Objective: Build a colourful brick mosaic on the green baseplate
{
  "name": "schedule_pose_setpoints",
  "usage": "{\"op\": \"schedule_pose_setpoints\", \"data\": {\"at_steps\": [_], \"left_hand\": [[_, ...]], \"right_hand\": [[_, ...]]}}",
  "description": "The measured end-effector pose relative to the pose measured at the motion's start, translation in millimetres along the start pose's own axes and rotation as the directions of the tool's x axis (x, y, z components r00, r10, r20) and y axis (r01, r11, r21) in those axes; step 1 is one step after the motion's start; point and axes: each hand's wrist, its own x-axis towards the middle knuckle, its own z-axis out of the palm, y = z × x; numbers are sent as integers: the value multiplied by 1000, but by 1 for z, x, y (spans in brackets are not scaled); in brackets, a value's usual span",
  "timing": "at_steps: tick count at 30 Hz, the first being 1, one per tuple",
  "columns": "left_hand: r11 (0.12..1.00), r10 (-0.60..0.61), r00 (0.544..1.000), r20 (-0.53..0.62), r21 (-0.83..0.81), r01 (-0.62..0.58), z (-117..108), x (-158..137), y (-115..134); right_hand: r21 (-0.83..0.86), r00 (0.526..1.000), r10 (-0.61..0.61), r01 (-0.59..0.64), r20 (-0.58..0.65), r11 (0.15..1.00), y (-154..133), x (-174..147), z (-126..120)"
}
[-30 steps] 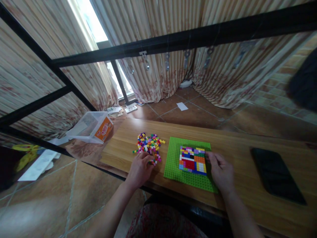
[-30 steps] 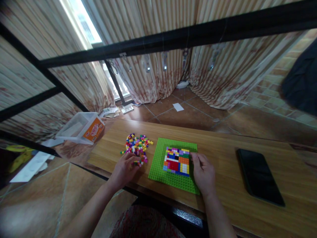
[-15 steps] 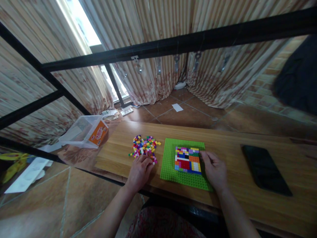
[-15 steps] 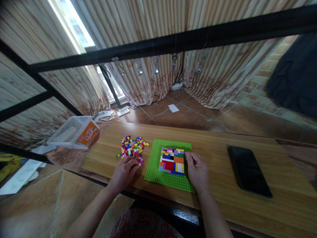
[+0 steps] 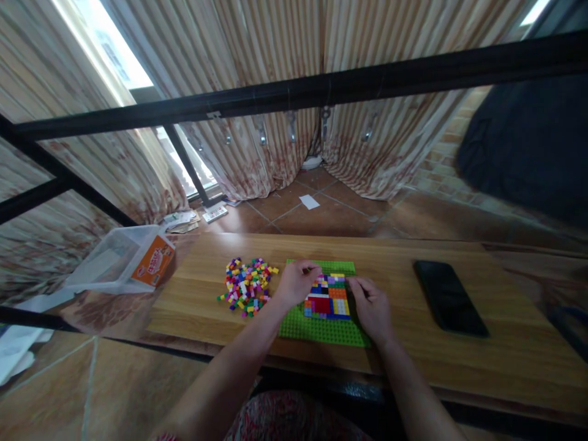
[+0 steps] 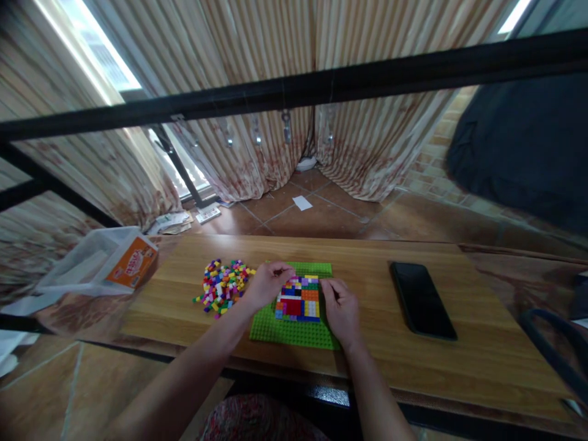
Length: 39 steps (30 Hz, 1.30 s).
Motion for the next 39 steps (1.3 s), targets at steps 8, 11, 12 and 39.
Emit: {"op": "schedule_pose_setpoints", "data": {"at_steps": [8,11,12,39], "left_hand": [[995,-19,995,95,96,10,12,15,3],[996,-30,992,126,89,19,10,16,6],[996,-37,990,133,88,26,10,16,7],[990,-127,977,169,86,114,13,22,1]], "right_hand": [[37,1000,-6,6,5,999,-2,2,0],[38,1000,-5,5,5,999,-2,2,1],[40,1000,-4,4,5,999,-2,2,1],[20,1000,0,0,4,1000,-6,1,0]]}}
